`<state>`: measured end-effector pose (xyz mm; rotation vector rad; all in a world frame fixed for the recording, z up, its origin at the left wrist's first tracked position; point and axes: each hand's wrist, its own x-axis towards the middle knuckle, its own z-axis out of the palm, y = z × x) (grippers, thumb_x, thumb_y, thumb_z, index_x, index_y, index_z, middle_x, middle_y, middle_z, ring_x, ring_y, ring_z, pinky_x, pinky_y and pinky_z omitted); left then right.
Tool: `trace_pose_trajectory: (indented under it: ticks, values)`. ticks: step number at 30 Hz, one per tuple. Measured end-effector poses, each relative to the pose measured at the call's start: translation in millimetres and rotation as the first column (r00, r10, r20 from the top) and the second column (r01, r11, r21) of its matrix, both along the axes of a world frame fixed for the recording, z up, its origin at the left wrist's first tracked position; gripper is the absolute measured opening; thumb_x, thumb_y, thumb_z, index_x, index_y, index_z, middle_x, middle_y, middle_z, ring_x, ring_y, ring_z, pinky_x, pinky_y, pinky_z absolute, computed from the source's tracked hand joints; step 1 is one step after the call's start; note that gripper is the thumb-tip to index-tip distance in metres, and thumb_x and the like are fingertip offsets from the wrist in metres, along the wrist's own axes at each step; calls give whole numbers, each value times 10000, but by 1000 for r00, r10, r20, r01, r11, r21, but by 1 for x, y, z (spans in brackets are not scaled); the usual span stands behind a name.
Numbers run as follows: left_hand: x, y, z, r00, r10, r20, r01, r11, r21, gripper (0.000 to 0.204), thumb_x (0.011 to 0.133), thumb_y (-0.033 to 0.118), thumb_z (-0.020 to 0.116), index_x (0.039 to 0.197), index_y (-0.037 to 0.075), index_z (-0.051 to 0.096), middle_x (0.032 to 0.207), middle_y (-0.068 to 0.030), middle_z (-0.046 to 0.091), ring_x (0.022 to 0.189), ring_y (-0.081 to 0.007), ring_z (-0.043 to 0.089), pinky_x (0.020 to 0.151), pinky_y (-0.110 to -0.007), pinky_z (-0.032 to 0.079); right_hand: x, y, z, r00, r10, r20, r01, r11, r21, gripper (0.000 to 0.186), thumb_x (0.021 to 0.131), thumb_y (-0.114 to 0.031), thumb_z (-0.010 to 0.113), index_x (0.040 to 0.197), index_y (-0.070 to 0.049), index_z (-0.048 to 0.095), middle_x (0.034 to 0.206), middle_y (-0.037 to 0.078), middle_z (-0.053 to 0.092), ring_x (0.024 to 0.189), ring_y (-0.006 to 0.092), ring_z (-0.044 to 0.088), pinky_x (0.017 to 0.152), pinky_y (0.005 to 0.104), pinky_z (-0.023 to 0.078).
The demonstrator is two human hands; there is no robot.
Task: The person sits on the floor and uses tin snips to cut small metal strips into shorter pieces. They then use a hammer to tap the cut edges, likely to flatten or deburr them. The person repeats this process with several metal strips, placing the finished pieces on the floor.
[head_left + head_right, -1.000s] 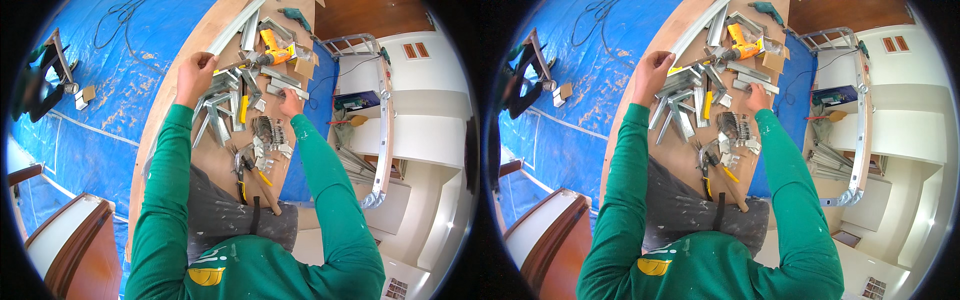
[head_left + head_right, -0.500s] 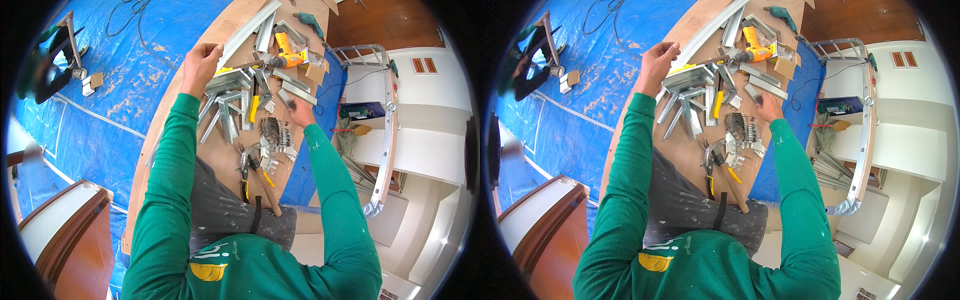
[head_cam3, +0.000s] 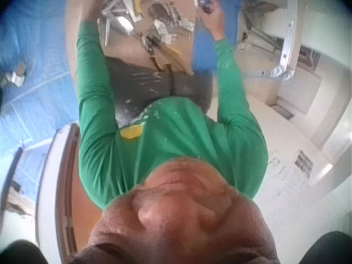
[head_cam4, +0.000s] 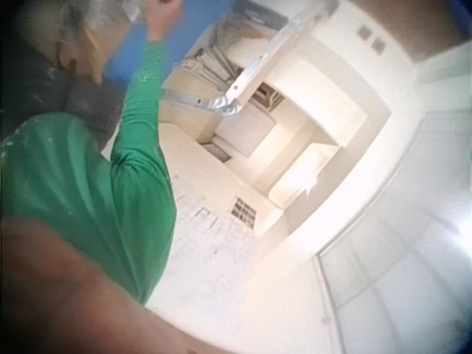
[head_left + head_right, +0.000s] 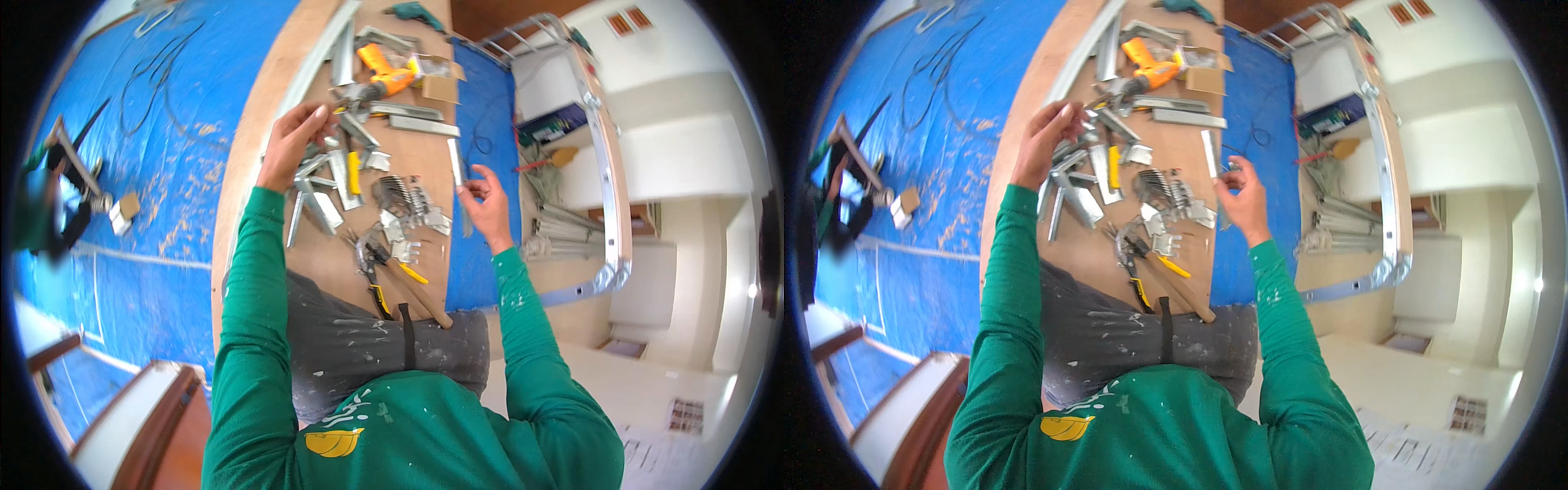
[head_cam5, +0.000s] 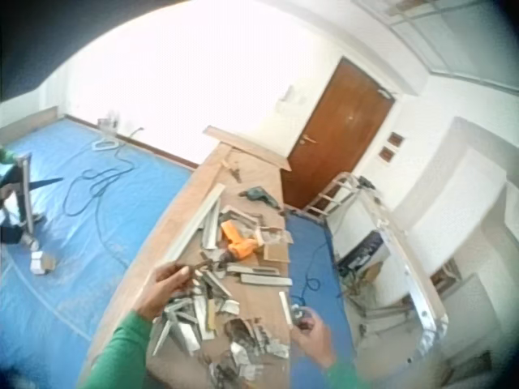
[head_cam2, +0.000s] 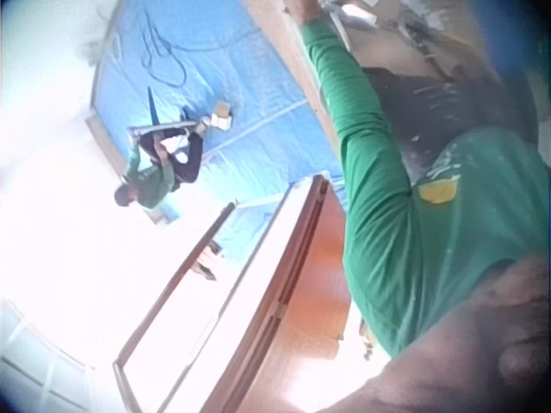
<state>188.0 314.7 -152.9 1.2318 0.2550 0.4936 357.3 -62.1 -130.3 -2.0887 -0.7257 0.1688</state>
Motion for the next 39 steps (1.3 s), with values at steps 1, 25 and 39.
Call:
trace_pose_trajectory:
  ticks: [1, 25, 39]
  values:
    - [1, -14, 2, 995, -99, -13, 98, 994, -56, 419, 1083, 344, 625, 1283, -18, 694, 1094, -70, 749, 961, -120, 656, 811, -281, 526, -21, -8, 10, 998, -9, -62, 15, 996, 92, 465, 926, -87, 781, 1345, 7, 603, 972, 108, 763, 872, 153, 723, 797, 320, 585]
    - [-143, -296, 10, 783, -502, -367, 407, 860, -306, 461, 1143, 334, 518, 1450, -8, 556, 1278, -89, 673, 1064, -150, 666, 876, -323, 572, -245, -84, -19, 545, 283, -789, 241, 849, 471, 205, 1097, -158, 610, 1264, -62, 681, 1167, 33, 735, 1027, 148, 706, 879, 302, 569]
    - [-142, -258, 26, 783, -511, -355, 363, 839, -406, 549, 1014, 116, 594, 1529, 19, 430, 1056, -181, 716, 691, -188, 699, 593, -306, 601, -244, -155, 204, 558, 771, -308, -264, 516, 815, 234, 1021, -51, 685, 1226, 56, 718, 994, 109, 699, 850, 203, 680, 773, 306, 549]
